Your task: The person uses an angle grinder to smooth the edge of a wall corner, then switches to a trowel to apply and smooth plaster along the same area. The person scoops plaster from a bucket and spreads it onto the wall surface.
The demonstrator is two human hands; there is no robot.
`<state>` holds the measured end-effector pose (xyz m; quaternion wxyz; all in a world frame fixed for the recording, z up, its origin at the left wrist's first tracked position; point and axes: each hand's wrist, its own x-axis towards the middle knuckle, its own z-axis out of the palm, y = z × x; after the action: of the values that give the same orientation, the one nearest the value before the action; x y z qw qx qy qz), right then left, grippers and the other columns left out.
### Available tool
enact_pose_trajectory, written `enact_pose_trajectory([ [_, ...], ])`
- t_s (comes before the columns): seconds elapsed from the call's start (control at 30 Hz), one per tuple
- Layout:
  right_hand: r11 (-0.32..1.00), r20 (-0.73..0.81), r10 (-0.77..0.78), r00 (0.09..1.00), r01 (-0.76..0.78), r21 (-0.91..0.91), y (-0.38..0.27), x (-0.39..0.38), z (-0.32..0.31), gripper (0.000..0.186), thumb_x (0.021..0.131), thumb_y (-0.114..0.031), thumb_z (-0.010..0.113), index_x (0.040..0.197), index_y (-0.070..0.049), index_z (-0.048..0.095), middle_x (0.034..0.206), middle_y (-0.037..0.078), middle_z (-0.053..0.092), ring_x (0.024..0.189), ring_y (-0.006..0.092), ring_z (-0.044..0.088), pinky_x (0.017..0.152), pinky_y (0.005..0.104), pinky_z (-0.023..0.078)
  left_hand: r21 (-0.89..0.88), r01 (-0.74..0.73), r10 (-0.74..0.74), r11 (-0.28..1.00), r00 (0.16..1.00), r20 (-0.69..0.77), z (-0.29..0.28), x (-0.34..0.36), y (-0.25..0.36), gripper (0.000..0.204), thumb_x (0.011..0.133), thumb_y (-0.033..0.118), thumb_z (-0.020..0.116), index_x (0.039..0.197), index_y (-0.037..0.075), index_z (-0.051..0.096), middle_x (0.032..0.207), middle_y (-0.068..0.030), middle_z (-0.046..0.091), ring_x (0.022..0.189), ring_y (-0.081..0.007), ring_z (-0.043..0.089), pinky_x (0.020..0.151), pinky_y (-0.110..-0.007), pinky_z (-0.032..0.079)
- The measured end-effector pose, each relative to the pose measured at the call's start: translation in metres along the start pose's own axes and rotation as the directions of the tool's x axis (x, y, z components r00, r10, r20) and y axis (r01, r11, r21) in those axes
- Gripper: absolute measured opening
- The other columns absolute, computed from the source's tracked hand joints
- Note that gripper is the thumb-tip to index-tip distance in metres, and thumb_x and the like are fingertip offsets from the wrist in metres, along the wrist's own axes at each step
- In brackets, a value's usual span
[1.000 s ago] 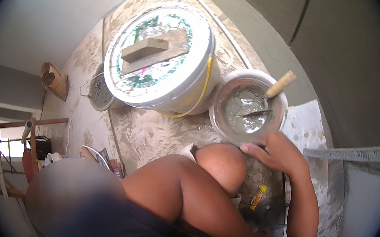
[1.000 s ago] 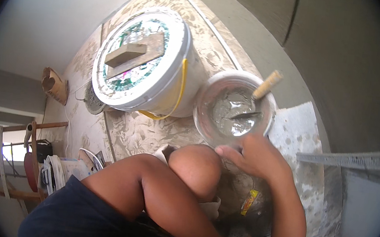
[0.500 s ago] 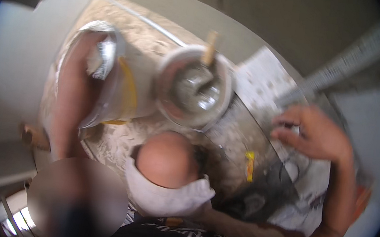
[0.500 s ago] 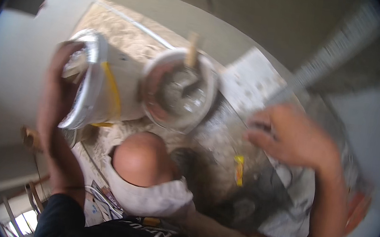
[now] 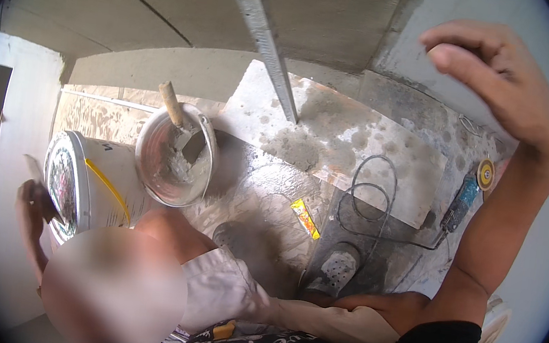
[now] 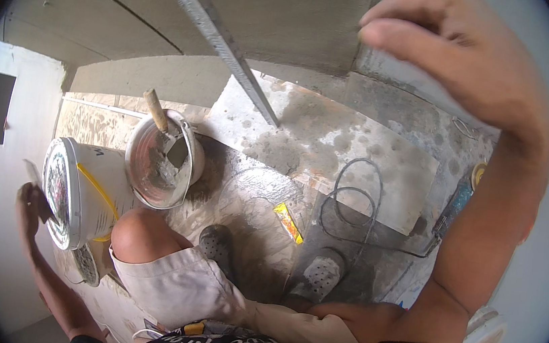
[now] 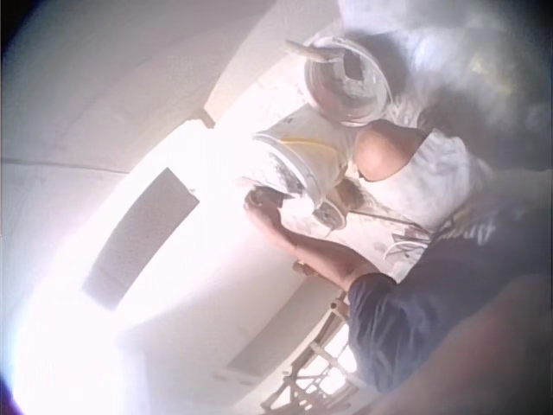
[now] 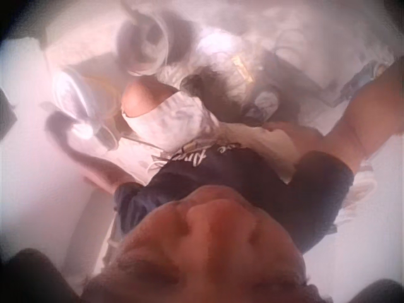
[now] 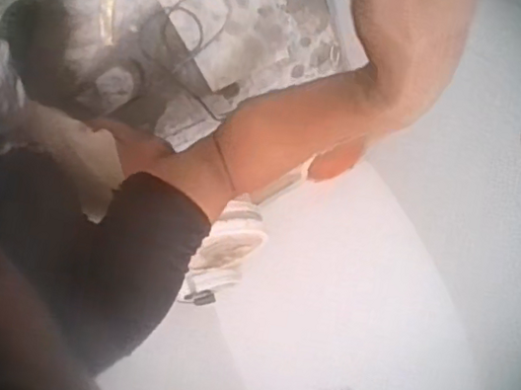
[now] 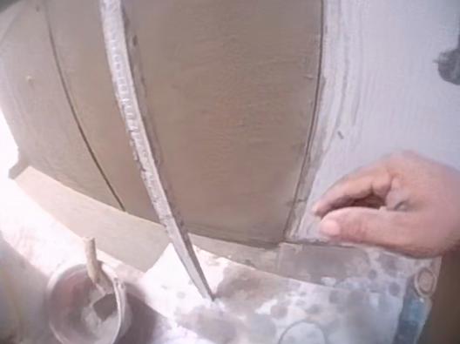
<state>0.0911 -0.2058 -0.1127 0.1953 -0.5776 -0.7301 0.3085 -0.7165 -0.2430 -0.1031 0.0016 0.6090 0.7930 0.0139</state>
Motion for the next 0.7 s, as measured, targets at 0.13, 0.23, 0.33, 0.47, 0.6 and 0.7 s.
enact_pose_trajectory([
  [0.13, 0.978, -0.089, -0.101, 0.991, 0.115, 0.173, 0.035, -0.015, -0.017, 0.031, 0.101, -0.029, 0.067, 0.112, -0.001, 0.075, 0.099, 0.01, 0.075, 0.089, 0.0154, 0.071, 0.082, 0.0306, 0.058, -0.335, -0.215, 0.137, 0.917, 0.961, -0.24, -0.04, -0.038, 0.125, 0.044, 0.105, 0.016, 0.057, 0.143, -0.006, 0.052, 0.137, -0.0191, 0.061, 0.129, -0.0241, 0.057, 0.111, -0.038, 0.042],
  [0.23, 0.897, 0.106, -0.203, 0.973, 0.142, 0.418, 0.053, 0.018, 0.024, 0.032, 0.101, -0.028, 0.067, 0.109, 0.001, 0.076, 0.095, 0.011, 0.076, 0.084, 0.0171, 0.073, 0.077, 0.031, 0.061, -0.764, -0.371, 0.253, 0.528, 0.927, -0.275, -0.028, -0.05, 0.202, 0.045, 0.102, 0.01, 0.059, 0.143, -0.005, 0.052, 0.138, -0.0171, 0.061, 0.129, -0.0246, 0.056, 0.11, -0.04, 0.043],
  [0.33, 0.746, 0.416, -0.332, 0.847, -0.035, 0.665, 0.04, 0.051, 0.1, 0.038, 0.099, -0.035, 0.07, 0.114, -0.001, 0.075, 0.106, 0.014, 0.077, 0.092, 0.0199, 0.075, 0.084, 0.0313, 0.061, -0.984, -0.166, 0.417, 0.059, 0.9, -0.127, 0.024, -0.052, 0.287, 0.056, 0.096, 0.007, 0.062, 0.149, -0.003, 0.046, 0.139, -0.0183, 0.06, 0.129, -0.0309, 0.058, 0.109, -0.045, 0.047],
  [0.47, 0.275, 0.348, -0.659, 0.666, -0.218, 0.936, 0.029, 0.049, 0.19, 0.043, 0.1, -0.016, 0.063, 0.134, 0.009, 0.06, 0.124, 0.019, 0.071, 0.111, 0.0271, 0.071, 0.099, 0.041, 0.057, -0.995, -0.005, 0.646, -0.1, 0.761, -0.069, 0.037, -0.066, 0.406, 0.059, 0.085, 0.003, 0.072, 0.139, -0.008, 0.053, 0.131, -0.0157, 0.063, 0.116, -0.0254, 0.063, 0.099, -0.039, 0.051],
  [0.6, -0.168, 0.147, -0.733, 0.664, -0.386, 0.907, 0.019, 0.044, 0.204, 0.045, 0.097, -0.007, 0.062, 0.137, 0.013, 0.055, 0.133, 0.02, 0.066, 0.122, 0.0275, 0.065, 0.107, 0.0411, 0.051, -0.973, 0.176, 0.704, -0.152, 0.71, 0.019, 0.059, -0.051, 0.418, 0.061, 0.08, 0.004, 0.079, 0.136, -0.008, 0.056, 0.126, -0.0139, 0.066, 0.11, -0.0219, 0.065, 0.096, -0.038, 0.052],
  [0.7, -0.15, 0.151, -0.709, 0.689, -0.357, 0.922, -0.001, 0.038, 0.196, 0.048, 0.095, -0.009, 0.067, 0.137, 0.012, 0.055, 0.135, 0.019, 0.065, 0.126, 0.0256, 0.063, 0.109, 0.0397, 0.049, -0.975, 0.168, 0.71, -0.143, 0.704, 0.017, 0.085, -0.044, 0.412, 0.06, 0.081, 0.011, 0.08, 0.134, -0.008, 0.058, 0.122, -0.0151, 0.068, 0.109, -0.0235, 0.067, 0.096, -0.039, 0.054],
])
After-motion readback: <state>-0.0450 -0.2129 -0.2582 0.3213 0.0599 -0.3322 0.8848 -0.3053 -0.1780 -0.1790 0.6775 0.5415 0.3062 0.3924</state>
